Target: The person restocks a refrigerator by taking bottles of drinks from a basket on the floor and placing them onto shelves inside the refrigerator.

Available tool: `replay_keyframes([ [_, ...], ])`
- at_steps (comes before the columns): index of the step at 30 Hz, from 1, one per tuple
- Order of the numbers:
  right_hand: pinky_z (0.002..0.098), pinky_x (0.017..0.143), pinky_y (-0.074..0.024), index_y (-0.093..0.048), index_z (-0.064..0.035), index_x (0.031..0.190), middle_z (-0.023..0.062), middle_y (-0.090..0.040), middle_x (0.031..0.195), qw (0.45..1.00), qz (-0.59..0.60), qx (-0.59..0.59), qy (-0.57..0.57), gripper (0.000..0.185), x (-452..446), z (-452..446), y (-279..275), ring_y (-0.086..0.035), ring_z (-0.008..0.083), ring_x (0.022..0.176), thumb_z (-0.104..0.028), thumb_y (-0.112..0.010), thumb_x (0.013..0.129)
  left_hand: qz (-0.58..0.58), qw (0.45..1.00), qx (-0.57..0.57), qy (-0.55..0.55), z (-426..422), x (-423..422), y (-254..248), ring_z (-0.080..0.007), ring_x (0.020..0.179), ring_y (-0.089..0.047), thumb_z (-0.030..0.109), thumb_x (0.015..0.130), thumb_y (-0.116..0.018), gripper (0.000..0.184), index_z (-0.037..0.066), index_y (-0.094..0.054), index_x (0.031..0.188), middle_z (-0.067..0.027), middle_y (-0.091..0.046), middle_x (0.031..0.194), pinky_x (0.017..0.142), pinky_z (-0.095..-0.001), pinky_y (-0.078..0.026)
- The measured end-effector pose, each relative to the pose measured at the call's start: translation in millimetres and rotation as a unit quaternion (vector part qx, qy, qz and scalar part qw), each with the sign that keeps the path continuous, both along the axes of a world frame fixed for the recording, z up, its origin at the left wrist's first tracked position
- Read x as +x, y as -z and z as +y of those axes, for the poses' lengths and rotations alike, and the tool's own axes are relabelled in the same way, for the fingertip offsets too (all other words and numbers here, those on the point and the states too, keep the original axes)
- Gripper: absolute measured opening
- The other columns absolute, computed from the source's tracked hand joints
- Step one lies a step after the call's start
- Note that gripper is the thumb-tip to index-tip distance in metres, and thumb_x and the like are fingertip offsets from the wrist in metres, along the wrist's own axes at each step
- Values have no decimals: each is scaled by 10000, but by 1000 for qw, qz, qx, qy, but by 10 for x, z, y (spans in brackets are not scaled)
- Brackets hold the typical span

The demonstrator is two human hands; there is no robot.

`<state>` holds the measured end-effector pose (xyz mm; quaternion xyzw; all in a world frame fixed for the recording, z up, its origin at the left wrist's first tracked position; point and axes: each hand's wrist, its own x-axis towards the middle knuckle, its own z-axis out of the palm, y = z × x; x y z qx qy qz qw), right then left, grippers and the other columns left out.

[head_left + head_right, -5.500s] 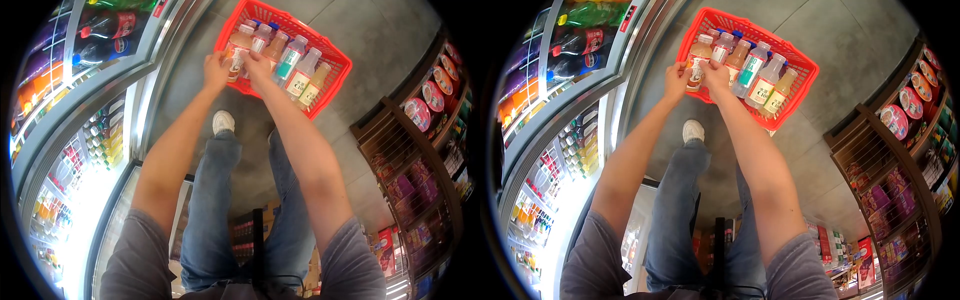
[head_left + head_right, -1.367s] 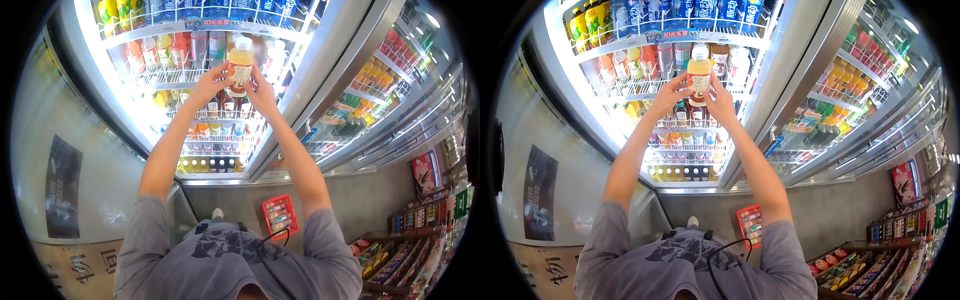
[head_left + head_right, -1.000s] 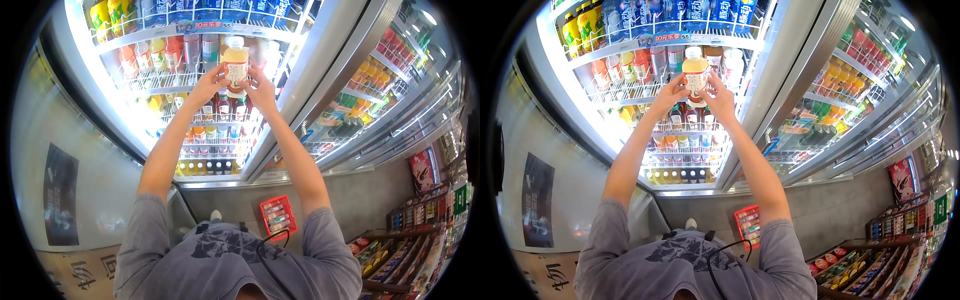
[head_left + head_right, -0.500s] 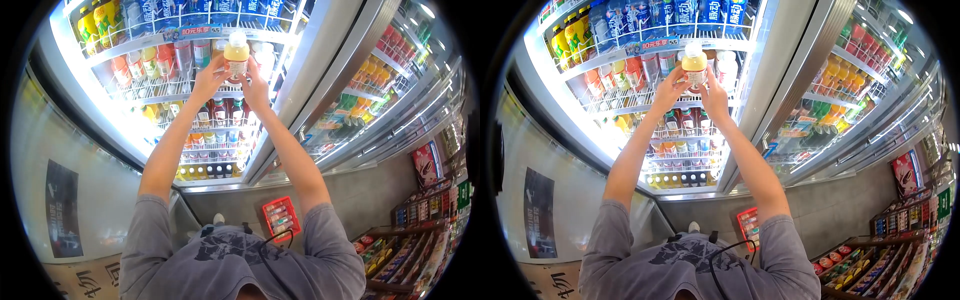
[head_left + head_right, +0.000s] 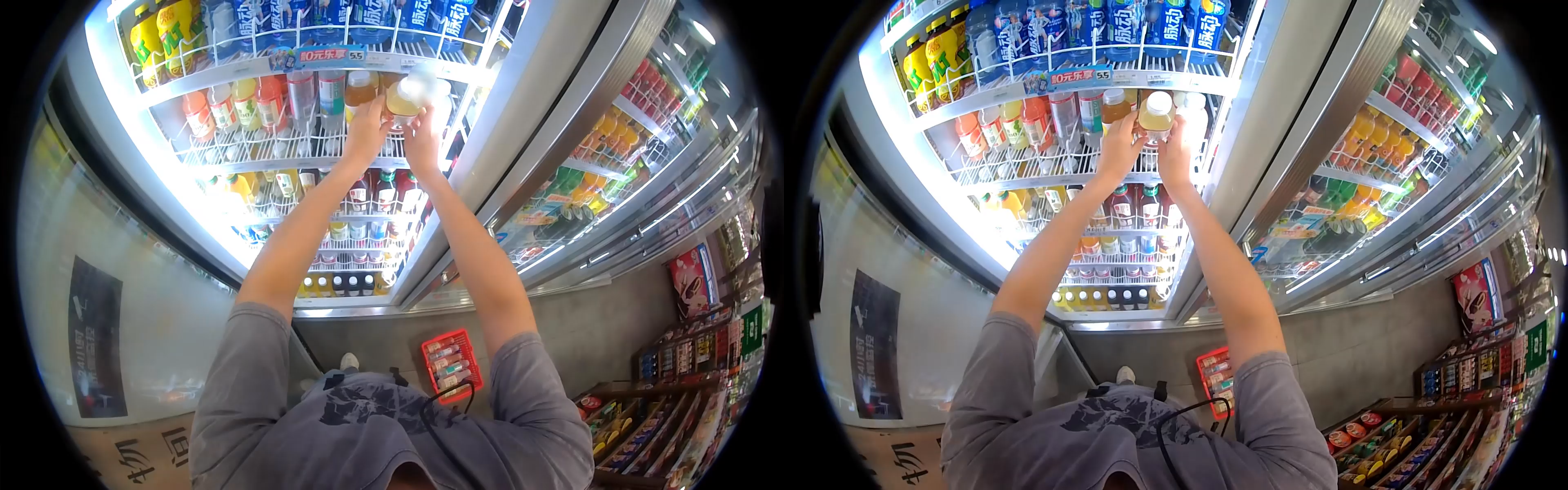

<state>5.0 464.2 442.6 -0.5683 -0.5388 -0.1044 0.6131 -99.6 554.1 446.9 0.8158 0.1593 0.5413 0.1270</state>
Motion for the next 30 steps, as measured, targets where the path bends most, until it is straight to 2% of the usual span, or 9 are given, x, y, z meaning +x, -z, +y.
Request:
replay_keyframes([
  [5, 441, 771, -504, -419, -3, 1324, 241, -629, 1056, 996, -62, -9, 66, 561, 134, 137, 39, -639, 399, 932, 67, -632, 810, 24, 998, -63, -1, -78, 30, -65, -371, 1001, -604, -3, 777, -705, 610, 12, -470, 1340, -202, -611, 1086, 848, -420, -501],
  [11, 448, 777, -488, -438, 19, 1376, 241, -622, 996, 990, -74, -57, 108, 666, 151, 248, 25, -619, 417, 916, 61, -679, 757, 21, 994, -105, -2, -38, 74, -3, -384, 952, -633, -4, 793, -685, 587, 22, -473, 1340, -198, -648, 1019, 806, -435, -514],
  [15, 457, 797, -492, -444, 21, 1358, 257, -634, 993, 994, -44, -91, 49, 666, 137, 185, -115, -622, 429, 946, 69, -685, 740, 48, 985, -162, 31, -57, 39, -68, -408, 924, -649, 38, 807, -681, 520, 30, -500, 1294, -218, -667, 980, 781, -466, -517],
  [17, 456, 834, -499, -433, 36, 1350, 272, -642, 1020, 984, -2, -167, 66, 659, 102, 159, -168, -623, 439, 986, 75, -676, 738, 55, 989, -138, 9, 11, 75, -46, -377, 913, -660, 47, 806, -695, 509, 26, -519, 1283, -215, -668, 983, 779, -434, -523],
  [21, 465, 835, -502, -430, 58, 1318, 285, -640, 1046, 985, -7, -163, 55, 614, 236, 262, -17, -621, 448, 989, 101, -631, 739, 56, 994, -87, -38, 178, 173, 138, -340, 884, -673, 70, 804, -718, 453, 22, -576, 1232, -203, -669, 970, 769, -393, -533],
  [25, 481, 810, -501, -422, 74, 1313, 296, -643, 976, 979, -112, -132, 105, 561, 249, 203, -11, -624, 454, 949, 84, -560, 770, 83, 985, -154, 5, -80, -45, -80, -310, 875, -682, 78, 810, -719, 421, 1, -604, 1208, -183, -672, 990, 763, -378, -537],
  [27, 487, 796, -501, -420, 78, 1321, 295, -646, 943, 978, -101, -149, 107, 555, 158, 62, -120, -628, 457, 924, 69, -543, 779, 35, 996, -88, -5, -62, -108, -34, -280, 879, -691, 71, 828, -707, 386, 4, -625, 1200, -163, -679, 988, 767, -356, -546],
  [28, 484, 776, -500, -403, 79, 1346, 293, -645, 916, 978, -70, -169, 103, 575, 93, -37, -168, -635, 452, 898, 43, -549, 791, -28, 994, -104, 28, -112, -140, -5, -302, 897, -676, 131, 875, -653, 339, 30, -619, 1197, -163, -674, 1003, 768, -375, -531],
  [30, 482, 756, -499, -387, 80, 1372, 291, -644, 890, 976, -37, -190, 101, 596, -40, -242, -180, -642, 447, 872, 18, -555, 803, -40, 993, -110, 25, -185, -195, 66, -297, 889, -679, 123, 868, -663, 356, 31, -619, 1209, -165, -675, 995, 771, -370, -532],
])
